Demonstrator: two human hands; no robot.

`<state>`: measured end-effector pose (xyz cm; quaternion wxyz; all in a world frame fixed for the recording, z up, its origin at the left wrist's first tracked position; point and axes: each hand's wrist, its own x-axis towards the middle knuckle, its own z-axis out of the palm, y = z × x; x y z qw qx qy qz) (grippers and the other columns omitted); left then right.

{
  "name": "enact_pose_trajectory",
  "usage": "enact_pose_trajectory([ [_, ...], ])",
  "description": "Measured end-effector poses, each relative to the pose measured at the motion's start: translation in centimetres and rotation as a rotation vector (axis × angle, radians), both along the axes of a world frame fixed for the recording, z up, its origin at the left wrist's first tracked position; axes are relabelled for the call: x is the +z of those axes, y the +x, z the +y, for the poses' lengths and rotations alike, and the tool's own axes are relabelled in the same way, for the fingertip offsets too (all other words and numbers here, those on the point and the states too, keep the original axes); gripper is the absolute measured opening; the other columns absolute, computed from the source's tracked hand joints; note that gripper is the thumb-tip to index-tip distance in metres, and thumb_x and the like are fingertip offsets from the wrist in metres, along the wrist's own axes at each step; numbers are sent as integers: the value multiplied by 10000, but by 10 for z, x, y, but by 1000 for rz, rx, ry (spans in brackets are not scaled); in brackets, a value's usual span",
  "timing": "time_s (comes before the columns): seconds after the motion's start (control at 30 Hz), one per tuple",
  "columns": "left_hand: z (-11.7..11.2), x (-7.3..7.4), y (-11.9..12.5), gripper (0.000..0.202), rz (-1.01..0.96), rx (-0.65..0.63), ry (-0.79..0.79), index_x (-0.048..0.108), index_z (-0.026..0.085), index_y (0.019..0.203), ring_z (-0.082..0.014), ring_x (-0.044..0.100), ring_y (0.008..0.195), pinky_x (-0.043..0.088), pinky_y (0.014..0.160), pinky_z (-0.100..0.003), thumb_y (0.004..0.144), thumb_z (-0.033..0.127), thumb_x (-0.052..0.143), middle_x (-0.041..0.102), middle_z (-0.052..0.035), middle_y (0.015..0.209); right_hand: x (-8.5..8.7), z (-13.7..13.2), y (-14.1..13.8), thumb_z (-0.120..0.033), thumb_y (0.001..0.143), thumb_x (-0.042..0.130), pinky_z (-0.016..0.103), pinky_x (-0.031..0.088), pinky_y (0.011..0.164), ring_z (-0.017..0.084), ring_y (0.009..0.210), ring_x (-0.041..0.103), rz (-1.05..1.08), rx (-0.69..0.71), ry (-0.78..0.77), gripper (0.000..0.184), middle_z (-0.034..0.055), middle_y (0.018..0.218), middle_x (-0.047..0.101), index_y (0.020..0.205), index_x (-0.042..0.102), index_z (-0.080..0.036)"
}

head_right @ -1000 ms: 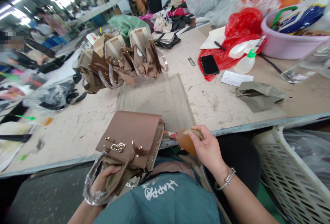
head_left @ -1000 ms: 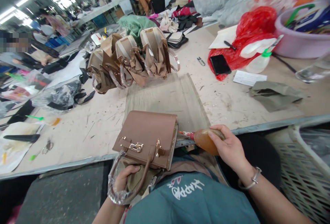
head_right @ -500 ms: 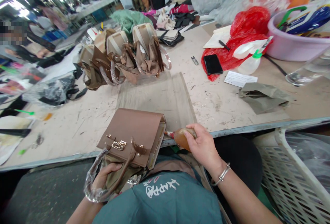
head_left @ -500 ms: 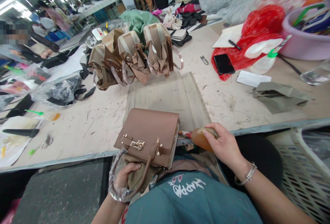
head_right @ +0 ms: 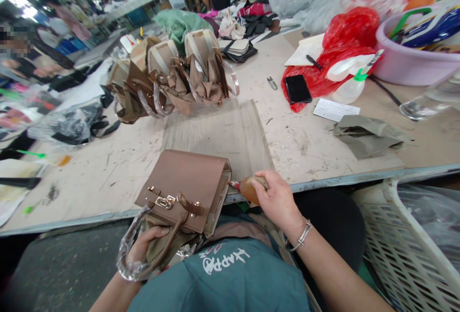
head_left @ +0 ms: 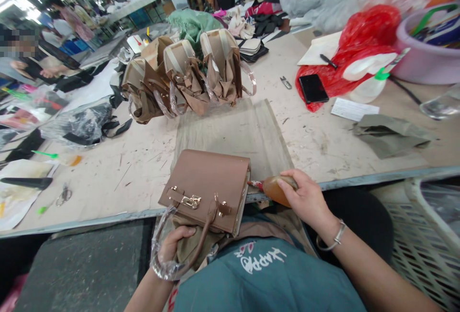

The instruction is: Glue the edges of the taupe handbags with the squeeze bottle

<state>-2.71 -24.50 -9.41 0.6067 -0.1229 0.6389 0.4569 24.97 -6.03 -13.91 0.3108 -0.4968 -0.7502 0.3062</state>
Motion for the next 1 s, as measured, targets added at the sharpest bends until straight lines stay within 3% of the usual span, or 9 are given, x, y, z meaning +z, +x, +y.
enact_pose_trajectory([
  [0.2, 3, 2, 0, 437, -19, 46, -18, 733, 167, 1001, -334, 595, 1123, 472, 987, -388, 579, 92, 649, 755, -62, 919, -8, 4, 4, -431, 817, 543, 336, 487, 736, 204, 787, 627, 97, -76, -198, 258, 30, 844, 667, 914, 620, -204],
  [0.4, 6, 3, -2, 192, 13, -43, -24, 750, 169, 764, -339, 630, 1067, 503, 941, -395, 613, 123, 641, 758, -75, 799, -2, 10, 0, -369, 817, 537, 315, 489, 720, 179, 739, 622, 40, 84, -217, 180, -3, 792, 666, 865, 628, -221],
  [0.5, 5, 5, -2, 141, 23, -50, -51, 740, 161, 705, -344, 631, 1064, 512, 926, -388, 616, 133, 634, 754, -84, 768, 4, 12, -4, -328, 846, 531, 323, 491, 753, 184, 784, 624, -8, 144, -130, 145, 8, 838, 667, 901, 615, -223],
  [0.7, 11, 12, 3, 212, 36, -16, -58, 741, 159, 742, -341, 629, 1065, 507, 933, -388, 577, 101, 621, 757, -61, 800, 12, 2, -12, -239, 926, 437, 345, 489, 800, 212, 868, 584, -101, 242, 207, 168, 76, 906, 612, 999, 581, -193],
  [0.87, 12, 14, 3, 294, 44, -25, -75, 735, 187, 858, -320, 609, 1107, 490, 960, -404, 599, 117, 613, 757, -33, 872, 9, -4, -11, -222, 940, 401, 343, 498, 753, 213, 806, 555, -199, 287, 285, 211, 84, 862, 582, 1019, 594, -191],
  [1.0, 14, 17, 4, 258, 41, -23, -71, 733, 160, 810, -347, 603, 1108, 485, 965, -419, 584, 110, 621, 757, -68, 871, 5, 1, -10, -225, 931, 422, 344, 496, 766, 213, 812, 565, -150, 246, 305, 194, 85, 859, 594, 1005, 598, -191],
])
